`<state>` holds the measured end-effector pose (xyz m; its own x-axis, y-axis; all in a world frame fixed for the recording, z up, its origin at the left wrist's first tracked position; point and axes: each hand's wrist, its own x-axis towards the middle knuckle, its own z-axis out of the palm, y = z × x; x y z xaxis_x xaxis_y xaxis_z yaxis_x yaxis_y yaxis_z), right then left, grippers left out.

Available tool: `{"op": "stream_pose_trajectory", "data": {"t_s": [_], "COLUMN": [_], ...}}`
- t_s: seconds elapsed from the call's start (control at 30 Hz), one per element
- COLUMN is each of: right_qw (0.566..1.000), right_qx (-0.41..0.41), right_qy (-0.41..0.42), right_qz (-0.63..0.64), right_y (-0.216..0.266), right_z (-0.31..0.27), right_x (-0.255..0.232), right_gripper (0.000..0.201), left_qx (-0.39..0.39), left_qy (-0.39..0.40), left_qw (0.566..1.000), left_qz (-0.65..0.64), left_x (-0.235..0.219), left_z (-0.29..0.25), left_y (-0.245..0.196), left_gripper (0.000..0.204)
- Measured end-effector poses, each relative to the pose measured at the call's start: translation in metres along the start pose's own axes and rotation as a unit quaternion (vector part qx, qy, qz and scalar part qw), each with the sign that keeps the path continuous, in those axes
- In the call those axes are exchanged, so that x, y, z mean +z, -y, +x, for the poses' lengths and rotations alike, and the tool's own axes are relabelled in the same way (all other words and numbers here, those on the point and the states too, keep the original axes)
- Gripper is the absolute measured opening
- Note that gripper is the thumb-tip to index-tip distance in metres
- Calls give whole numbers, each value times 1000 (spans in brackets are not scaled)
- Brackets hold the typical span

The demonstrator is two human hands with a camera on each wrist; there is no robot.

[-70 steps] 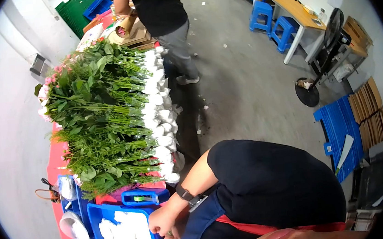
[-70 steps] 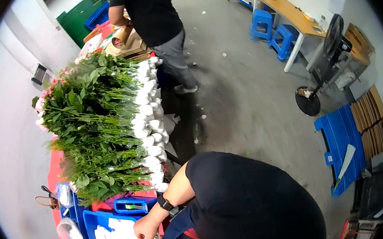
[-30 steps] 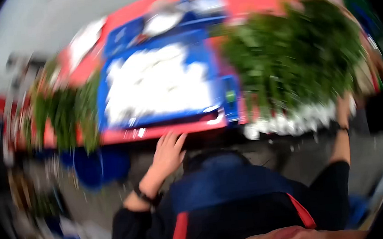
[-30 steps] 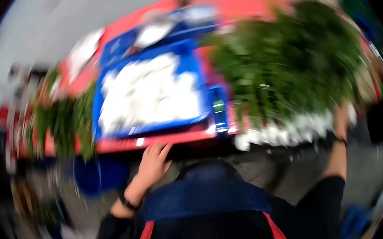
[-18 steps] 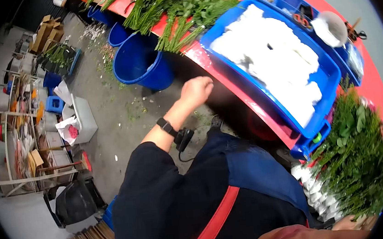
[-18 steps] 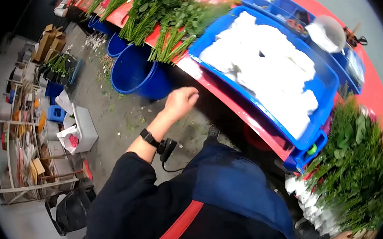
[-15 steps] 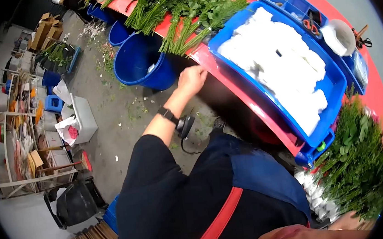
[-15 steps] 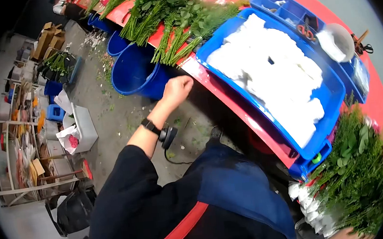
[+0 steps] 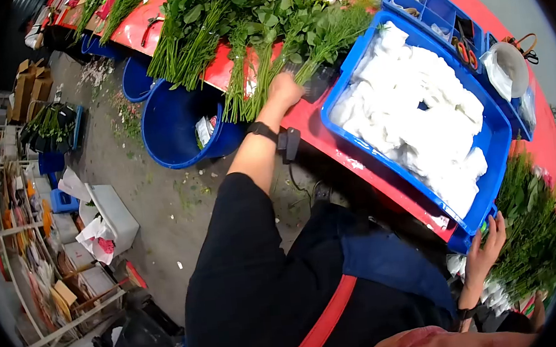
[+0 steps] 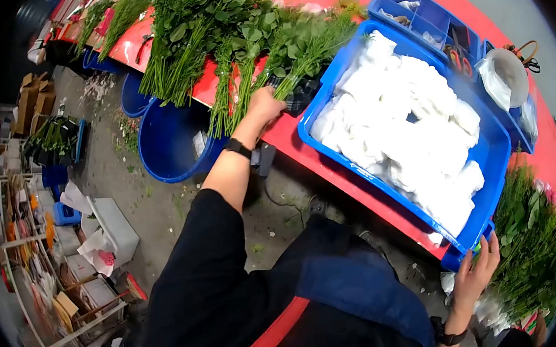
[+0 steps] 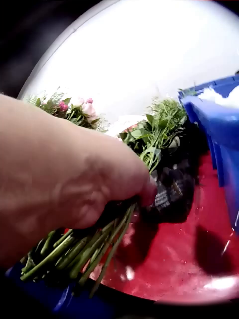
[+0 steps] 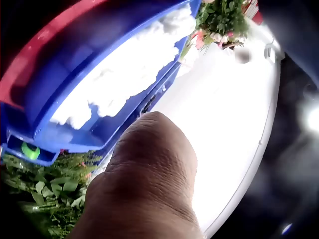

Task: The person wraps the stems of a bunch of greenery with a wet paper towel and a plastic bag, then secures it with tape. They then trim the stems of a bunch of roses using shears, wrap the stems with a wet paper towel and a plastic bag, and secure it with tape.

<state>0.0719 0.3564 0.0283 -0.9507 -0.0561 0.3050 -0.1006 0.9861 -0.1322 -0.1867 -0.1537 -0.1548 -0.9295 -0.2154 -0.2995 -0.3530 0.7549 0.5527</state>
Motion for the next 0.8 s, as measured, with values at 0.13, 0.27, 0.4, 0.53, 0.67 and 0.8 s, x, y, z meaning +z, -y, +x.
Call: {"op": "stream_pose_trajectory", "data": {"t_s": [0.13,0.27,0.4,0.53,0.67,0.8], "right_qw": [997,975,908,857,732,705], "right_qx": [-7,-89,-197,-221,-91,-38], "right_qy": [37,83,166,232,388,457], "right_qz": [68,188,330,403,552,541], "right_y": [39,102,163,231,266,240], "right_z": [20,61,93,107,104,106], "right_x": [24,50,87,115,124,107], "right_gripper": [35,29,30,46,46,26], "left_qx": [-13,6,86,49,95,121], "left_qy": [57,23,-130,-83,-99,-75], "left_qw": [978,949,962,860,769,847], "left_qz": [-199,-315,-223,-501,-624,-513], "left_x": [-30,-50,-59,-60,-48,-60], "left_z": [-26,-59,-90,-149,-196,-225], "left_y": [-15,-21,-13,-55,-100,-86], "left_gripper": [20,23,24,27,17,14]}}
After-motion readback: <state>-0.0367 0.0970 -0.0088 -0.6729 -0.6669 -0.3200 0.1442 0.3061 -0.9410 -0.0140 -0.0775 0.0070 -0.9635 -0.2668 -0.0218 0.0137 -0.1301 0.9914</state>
